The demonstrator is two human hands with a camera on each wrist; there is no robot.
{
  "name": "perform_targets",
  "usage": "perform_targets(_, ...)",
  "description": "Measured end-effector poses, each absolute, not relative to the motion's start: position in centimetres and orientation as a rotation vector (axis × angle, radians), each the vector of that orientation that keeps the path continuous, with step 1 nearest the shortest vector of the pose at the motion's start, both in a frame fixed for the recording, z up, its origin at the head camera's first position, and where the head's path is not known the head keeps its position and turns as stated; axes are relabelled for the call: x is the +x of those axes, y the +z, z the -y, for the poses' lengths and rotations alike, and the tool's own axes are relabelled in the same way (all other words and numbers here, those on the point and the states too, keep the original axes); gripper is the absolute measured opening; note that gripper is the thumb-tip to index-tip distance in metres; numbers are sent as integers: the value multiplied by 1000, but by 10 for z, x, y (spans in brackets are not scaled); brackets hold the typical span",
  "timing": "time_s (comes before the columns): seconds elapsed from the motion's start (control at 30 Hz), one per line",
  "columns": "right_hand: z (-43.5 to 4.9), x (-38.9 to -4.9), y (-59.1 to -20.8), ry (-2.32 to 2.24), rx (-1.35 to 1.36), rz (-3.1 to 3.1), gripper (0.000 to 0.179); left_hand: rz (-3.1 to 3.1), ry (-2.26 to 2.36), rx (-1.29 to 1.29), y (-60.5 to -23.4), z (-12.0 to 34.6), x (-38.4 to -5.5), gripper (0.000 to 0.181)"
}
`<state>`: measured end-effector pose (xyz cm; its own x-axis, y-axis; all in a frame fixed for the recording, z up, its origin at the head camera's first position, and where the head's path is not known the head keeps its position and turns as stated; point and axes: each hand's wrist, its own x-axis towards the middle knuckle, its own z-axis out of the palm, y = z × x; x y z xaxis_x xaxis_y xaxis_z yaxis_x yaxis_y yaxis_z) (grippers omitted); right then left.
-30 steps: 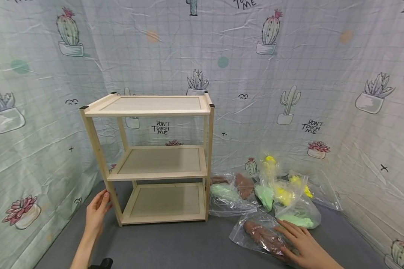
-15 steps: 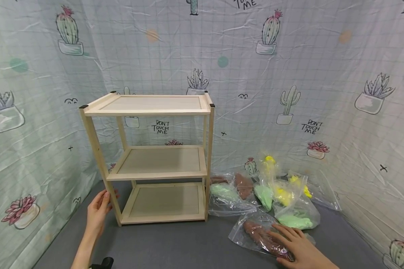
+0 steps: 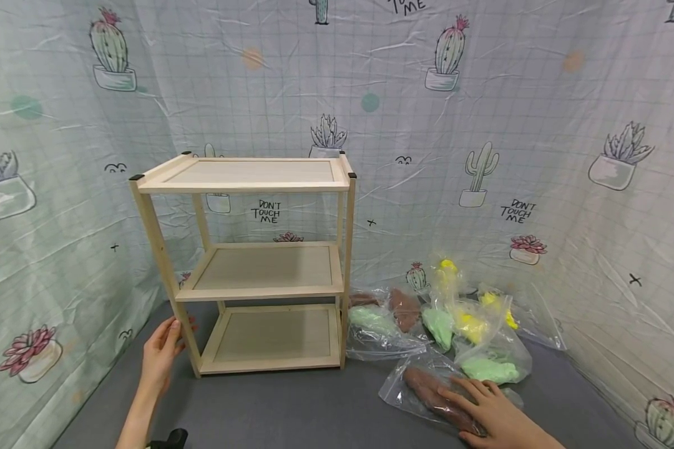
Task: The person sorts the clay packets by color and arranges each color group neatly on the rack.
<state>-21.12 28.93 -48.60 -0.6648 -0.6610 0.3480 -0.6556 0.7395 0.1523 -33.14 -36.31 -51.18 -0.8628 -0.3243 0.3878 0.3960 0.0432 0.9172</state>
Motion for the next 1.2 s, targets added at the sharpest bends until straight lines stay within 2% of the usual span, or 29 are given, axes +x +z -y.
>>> perform_targets(0.27, -287, -212, -481, 89, 1096, 2544, 62, 1856, -1897, -79, -513, 365, -332, 43)
perform_targets(0.6, -285, -215, -479, 126, 1054, 2579, 72, 1856, -1880, -90, -514, 363, -331, 43)
perform_targets(1.2, -285, -210, -466, -19, 960, 2425, 57, 1916, -1795, -36, -517, 364, -335, 42)
